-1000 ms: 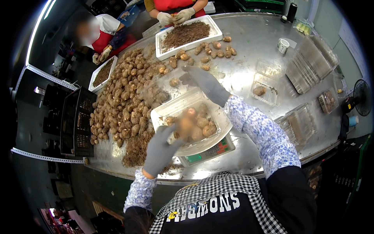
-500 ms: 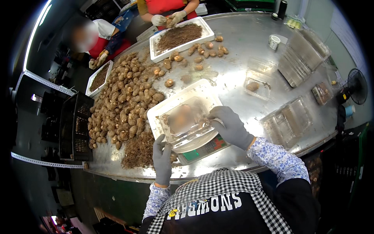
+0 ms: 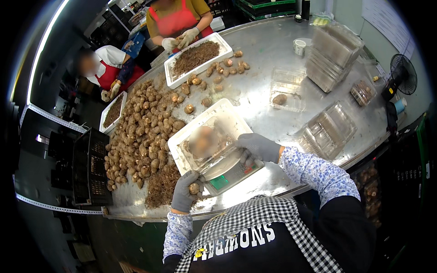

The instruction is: The person sorts a large pile of potatoes on a metal table, picking them up by hand and placing them into a white plastic container on a digital scale. The person repeatedly weighs the potatoes, adjusts the quantity, and then transfers the weighed batch into clear plastic packaging.

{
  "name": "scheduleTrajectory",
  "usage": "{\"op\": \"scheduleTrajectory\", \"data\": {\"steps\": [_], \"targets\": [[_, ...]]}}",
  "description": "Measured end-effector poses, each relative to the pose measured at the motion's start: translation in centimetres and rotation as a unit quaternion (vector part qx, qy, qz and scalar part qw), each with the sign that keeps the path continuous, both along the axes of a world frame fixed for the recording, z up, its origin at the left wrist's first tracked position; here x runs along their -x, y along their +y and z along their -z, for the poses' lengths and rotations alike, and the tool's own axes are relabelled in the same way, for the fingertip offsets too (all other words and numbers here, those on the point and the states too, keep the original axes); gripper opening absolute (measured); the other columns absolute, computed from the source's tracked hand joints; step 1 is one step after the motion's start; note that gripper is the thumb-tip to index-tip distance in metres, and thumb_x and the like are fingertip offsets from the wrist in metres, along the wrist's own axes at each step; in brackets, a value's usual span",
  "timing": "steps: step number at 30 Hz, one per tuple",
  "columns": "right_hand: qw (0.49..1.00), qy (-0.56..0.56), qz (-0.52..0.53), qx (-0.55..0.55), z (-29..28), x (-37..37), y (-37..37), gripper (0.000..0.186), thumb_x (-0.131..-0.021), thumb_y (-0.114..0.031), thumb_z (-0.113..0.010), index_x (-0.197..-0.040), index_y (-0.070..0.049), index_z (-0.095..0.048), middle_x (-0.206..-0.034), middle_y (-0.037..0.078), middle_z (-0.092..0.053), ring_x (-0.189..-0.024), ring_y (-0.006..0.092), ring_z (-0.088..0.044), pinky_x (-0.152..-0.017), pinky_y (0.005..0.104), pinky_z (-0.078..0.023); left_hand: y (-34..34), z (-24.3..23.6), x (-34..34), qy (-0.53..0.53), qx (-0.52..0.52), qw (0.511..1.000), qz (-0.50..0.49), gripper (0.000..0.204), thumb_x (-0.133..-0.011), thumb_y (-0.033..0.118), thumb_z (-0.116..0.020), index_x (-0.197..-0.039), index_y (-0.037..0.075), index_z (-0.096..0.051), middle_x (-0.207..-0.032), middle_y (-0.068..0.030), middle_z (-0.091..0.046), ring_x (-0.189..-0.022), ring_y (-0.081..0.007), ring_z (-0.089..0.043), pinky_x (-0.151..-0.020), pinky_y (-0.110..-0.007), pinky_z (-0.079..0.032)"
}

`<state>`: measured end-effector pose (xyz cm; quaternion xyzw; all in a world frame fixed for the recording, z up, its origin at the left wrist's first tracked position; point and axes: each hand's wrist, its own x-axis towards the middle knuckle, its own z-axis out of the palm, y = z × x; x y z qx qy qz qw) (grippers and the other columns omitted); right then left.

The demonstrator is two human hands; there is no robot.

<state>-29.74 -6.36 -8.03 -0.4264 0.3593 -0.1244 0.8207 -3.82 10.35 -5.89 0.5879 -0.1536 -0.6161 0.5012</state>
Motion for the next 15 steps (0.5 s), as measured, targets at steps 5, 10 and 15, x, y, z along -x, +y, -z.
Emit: {"op": "scheduleTrajectory", "data": {"steps": [5, 10, 15], "targets": [[0.989, 0.069, -0.005, 0.129, -1.4, -1.6, 1.4, 0.027, -0.096, -0.029, -0.054, -0.100, -0.003, -0.058, -0.084, 0.010, -0.062, -0.067, 0.0183, -0.063, -0.062, 0.0329, -0.055, 1.4, 0.6, -0.5, 0.011, 0.053, 0.998, -0.042, 0.014, -0.090, 0.015, -0.063, -0.086, 0.001, -0.061, -0.069, -0.0074, -0.061, -0.050, -0.0128, -0.052, -0.046, -0.025, -0.041], [0.937, -0.089, 0.112, 0.320, 1.7, 0.5, -1.6, 0.023, -0.091, -0.020, -0.061, -0.106, -0.002, -0.061, -0.093, 0.009, -0.065, -0.085, 0.0203, -0.065, -0.070, 0.0300, -0.054, -1.3, -3.6, 3.5, -0.072, 0.121, 0.990, -0.006, 0.007, -0.088, 0.011, -0.060, -0.084, 0.004, -0.059, -0.079, -0.0070, -0.060, -0.061, -0.0141, -0.055, -0.051, -0.024, -0.041], [0.737, 0.059, 0.119, 0.663, 0.6, 2.2, -1.1, 0.047, -0.080, -0.017, -0.062, -0.123, -0.001, -0.055, -0.127, 0.020, -0.051, -0.120, 0.0348, -0.049, -0.100, 0.0427, -0.045, -0.6, -5.0, 7.4, -0.446, 0.293, 0.837, 0.119, 0.004, -0.083, 0.006, -0.054, -0.081, 0.004, -0.057, -0.077, -0.0023, -0.051, -0.066, -0.0121, -0.049, -0.056, -0.023, -0.040]]}}
